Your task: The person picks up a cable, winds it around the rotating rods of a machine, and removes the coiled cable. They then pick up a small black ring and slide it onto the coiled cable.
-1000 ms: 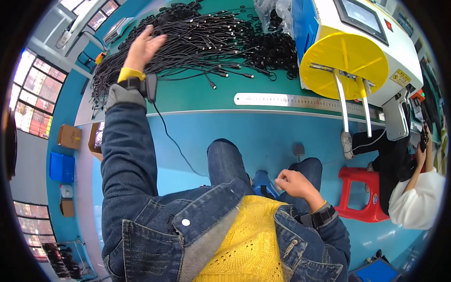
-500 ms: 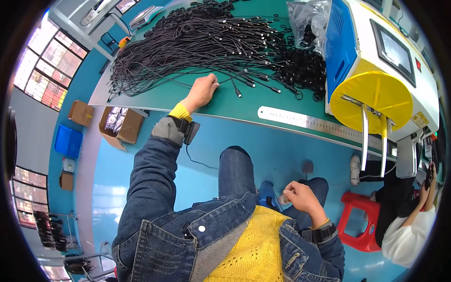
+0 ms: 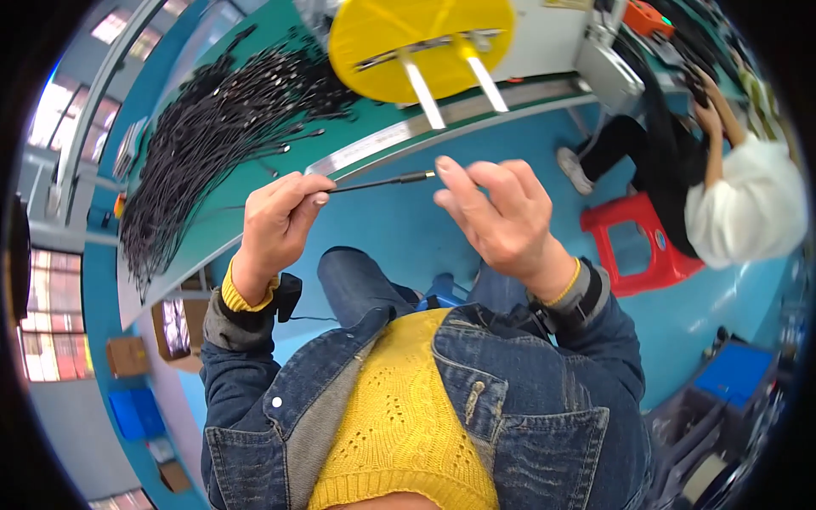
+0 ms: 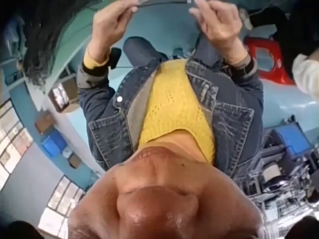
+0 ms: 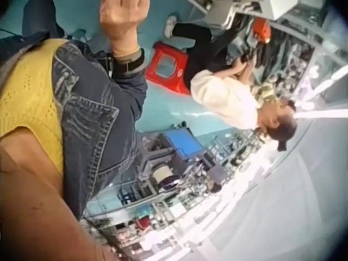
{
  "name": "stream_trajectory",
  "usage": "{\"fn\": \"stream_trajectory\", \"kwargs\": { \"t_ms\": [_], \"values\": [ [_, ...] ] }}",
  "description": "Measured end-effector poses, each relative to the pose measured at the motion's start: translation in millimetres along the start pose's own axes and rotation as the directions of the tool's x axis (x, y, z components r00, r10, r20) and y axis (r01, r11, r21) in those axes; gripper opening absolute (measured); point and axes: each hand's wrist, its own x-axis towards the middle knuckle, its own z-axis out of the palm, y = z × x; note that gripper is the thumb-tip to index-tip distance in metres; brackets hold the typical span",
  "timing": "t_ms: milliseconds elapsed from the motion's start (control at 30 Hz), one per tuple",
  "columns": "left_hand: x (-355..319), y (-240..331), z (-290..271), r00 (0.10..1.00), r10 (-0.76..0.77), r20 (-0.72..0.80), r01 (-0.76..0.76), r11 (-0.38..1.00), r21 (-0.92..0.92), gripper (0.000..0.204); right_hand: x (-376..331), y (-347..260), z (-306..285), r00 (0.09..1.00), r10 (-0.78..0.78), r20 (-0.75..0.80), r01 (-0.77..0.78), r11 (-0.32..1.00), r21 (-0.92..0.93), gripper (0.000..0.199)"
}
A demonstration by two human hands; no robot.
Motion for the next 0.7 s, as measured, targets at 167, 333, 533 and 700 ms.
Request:
{"fn": "stream_trajectory", "kwargs": {
  "t_ms": [167, 333, 533, 700],
  "values": [
    [47.3, 39.6, 30.3, 0.997, 0.061, -0.045, -0.065, 0.993, -0.095, 0.008, -2.8, 23.3, -33.6, 1.000, -0.014, 0.022, 0.016, 0.995, -0.095, 0.043],
    [88.0, 55.4, 52.0, 0.992, 0.072, -0.107, -0.078, 0.995, -0.057, 0.007, 4.1, 53.3, -43.7, 0.999, 0.036, -0.035, -0.043, 0.980, -0.192, 0.039],
    [120.3, 8.1, 75.0, 0.954, -0.148, -0.261, 0.154, 0.988, 0.001, 0.007, 16.6, 91.3, 15.6, 0.977, 0.193, 0.095, -0.158, 0.943, -0.292, 0.012],
    [128.4, -0.7, 83.8, 0.926, -0.210, -0.312, 0.213, 0.977, -0.025, 0.009, 27.6, 108.8, 50.8, 0.929, 0.361, 0.083, -0.340, 0.920, -0.195, 0.014]
  ]
}}
